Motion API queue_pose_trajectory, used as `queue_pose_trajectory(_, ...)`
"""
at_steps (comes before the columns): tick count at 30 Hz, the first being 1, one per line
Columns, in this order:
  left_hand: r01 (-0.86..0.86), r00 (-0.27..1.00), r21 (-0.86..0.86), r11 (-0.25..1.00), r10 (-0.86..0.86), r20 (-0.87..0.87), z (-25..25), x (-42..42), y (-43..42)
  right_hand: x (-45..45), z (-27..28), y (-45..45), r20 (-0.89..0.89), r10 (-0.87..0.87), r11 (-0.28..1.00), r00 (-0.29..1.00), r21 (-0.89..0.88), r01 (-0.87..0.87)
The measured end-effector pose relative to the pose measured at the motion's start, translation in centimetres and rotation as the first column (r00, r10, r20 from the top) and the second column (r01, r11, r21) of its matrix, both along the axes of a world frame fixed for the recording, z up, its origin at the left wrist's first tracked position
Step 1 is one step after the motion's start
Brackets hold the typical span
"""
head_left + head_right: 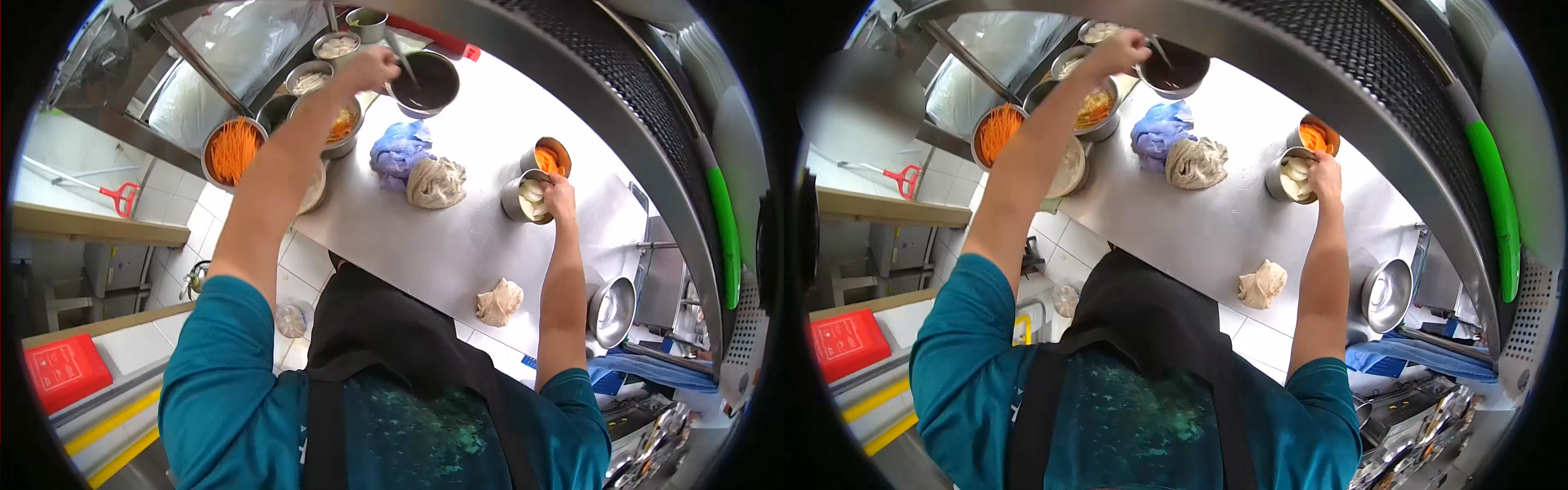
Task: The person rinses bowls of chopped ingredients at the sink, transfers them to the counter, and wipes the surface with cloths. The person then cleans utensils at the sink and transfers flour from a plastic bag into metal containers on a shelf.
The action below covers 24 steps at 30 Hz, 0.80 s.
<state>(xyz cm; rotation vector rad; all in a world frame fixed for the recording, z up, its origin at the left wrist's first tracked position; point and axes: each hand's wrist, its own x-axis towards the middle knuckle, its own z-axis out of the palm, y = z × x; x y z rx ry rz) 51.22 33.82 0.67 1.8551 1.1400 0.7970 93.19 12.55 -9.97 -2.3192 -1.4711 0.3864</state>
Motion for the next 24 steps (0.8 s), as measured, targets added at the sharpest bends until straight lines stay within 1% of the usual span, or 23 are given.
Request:
queue_pose_trajectory(1,0.044,0.996,0.007,0.999,-0.043,-0.075,-0.3,-1.3,2.9,-0.4,0.1,-0.3,-0.021,-0.031,0.999,0.999,-0.021,0.031)
queue_pose_trajectory(2,-0.035,0.996,-0.139,0.99,0.024,-0.081,-0.5,-2.0,4.7,-0.5,0.3,-0.4,-0.042,-0.063,0.997,0.997,-0.04,0.062)
queue_pose_trajectory(3,0.002,1.0,-0.124,0.992,0.002,0.031,-5.3,-3.5,10.2,-0.4,-0.6,-0.5,-0.029,-0.11,0.993,0.993,-0.043,0.109)
queue_pose_trajectory(4,0.017,0.998,-0.147,0.989,-0.025,-0.054,-8.6,-4.9,14.5,-0.6,-1.1,-0.9,-0.013,-0.123,0.992,0.992,0.024,0.123)
queue_pose_trajectory(5,-0.014,0.967,0.047,0.999,0.026,-0.255,-5.6,-5.6,11.9,0.2,-2.7,-0.9,0.05,-0.084,0.995,0.995,0.058,0.081)
queue_pose_trajectory(6,-0.134,0.985,-0.094,0.987,0.122,-0.124,-1.9,-5.1,7.9,1.1,-4.6,-0.9,0.117,-0.049,0.996,0.992,0.085,0.039)
queue_pose_trajectory(7,-0.032,0.988,-0.164,0.986,0.007,-0.154,-10.4,-7.2,16.6,1.5,-5.2,-0.8,0.176,-0.045,0.991,0.983,0.132,0.021)
queue_pose_trajectory(8,-0.14,0.99,-0.419,0.897,0.126,-0.062,-8.1,-6.2,14.1,2.0,-6.0,-0.6,0.235,-0.039,0.985,0.971,0.174,-0.002)
queue_pose_trajectory(9,-0.155,0.987,-0.455,0.877,0.121,-0.102,-8.0,-6.5,14.0,3.1,-7.7,-0.8,0.303,-0.037,0.984,0.952,0.176,-0.017)
queue_pose_trajectory(10,-0.149,0.984,-0.432,0.89,0.088,-0.158,-8.2,-6.9,14.3,3.3,-8.4,-1.1,0.291,-0.056,0.971,0.955,0.237,-0.015)
queue_pose_trajectory(12,-0.132,0.955,-0.326,0.936,0.032,-0.295,-8.9,-7.5,14.5,4.0,-9.2,-1.4,0.336,-0.028,0.964,0.941,0.26,-0.064)
queue_pose_trajectory(13,-0.117,0.919,-0.227,0.967,0.018,-0.394,-9.3,-7.6,14.8,3.6,-8.6,-1.1,0.336,-0.024,0.962,0.942,0.263,-0.069)
queue_pose_trajectory(14,-0.085,0.857,-0.106,0.991,0.018,-0.515,-10.0,-7.7,15.4,3.1,-7.7,-1.2,0.314,-0.012,0.972,0.949,0.226,-0.062)
queue_pose_trajectory(15,-0.02,0.752,0.039,0.999,0.041,-0.658,-10.6,-7.6,16.0,2.6,-6.8,-1.3,0.295,-0.002,0.98,0.956,0.189,-0.057)
queue_pose_trajectory(16,0.064,0.632,0.162,0.985,0.086,-0.77,-10.6,-7.3,15.9,2.5,-6.7,-1.3,0.299,0.001,0.979,0.954,0.192,-0.062)
queue_pose_trajectory(17,0.152,0.519,0.258,0.954,0.145,-0.842,-10.8,-7.2,15.6,2.3,-6.6,-1.4,0.272,0.0,0.984,0.962,0.171,-0.049)
queue_pose_trajectory(18,0.14,0.522,0.262,0.955,0.154,-0.839,-11.2,-7.5,14.9,2.1,-6.4,-1.4,0.245,0.003,0.988,0.969,0.151,-0.041)
queue_pose_trajectory(19,0.001,0.572,0.335,0.942,0.275,-0.773,-9.0,-6.8,11.4,1.5,-5.6,-1.4,0.239,0.043,0.974,0.97,0.206,-0.095)
queue_pose_trajectory(20,-0.139,0.604,0.401,0.905,0.399,-0.69,-7.3,-6.4,9.9,1.2,-5.5,-0.9,0.246,0.048,0.97,0.968,0.221,-0.104)
queue_pose_trajectory(21,0.017,0.53,0.359,0.933,0.296,-0.794,-7.5,-7.0,11.0,1.3,-6.2,-0.8,0.218,0.02,0.969,0.976,0.237,-0.073)
queue_pose_trajectory(22,0.014,0.536,0.359,0.933,0.296,-0.79,-8.7,-7.3,11.8,1.4,-6.5,-1.3,0.191,-0.007,0.969,0.982,0.243,-0.04)
queue_pose_trajectory(23,-0.025,0.616,0.504,0.863,0.41,-0.672,-9.8,-7.5,12.3,0.6,-5.3,-1.6,0.158,0.036,0.963,0.987,0.259,-0.077)
queue_pose_trajectory(24,-0.083,0.676,0.628,0.774,0.507,-0.535,-10.9,-8.0,12.8,-0.3,-4.0,-2.0,0.166,0.05,0.963,0.985,0.252,-0.091)
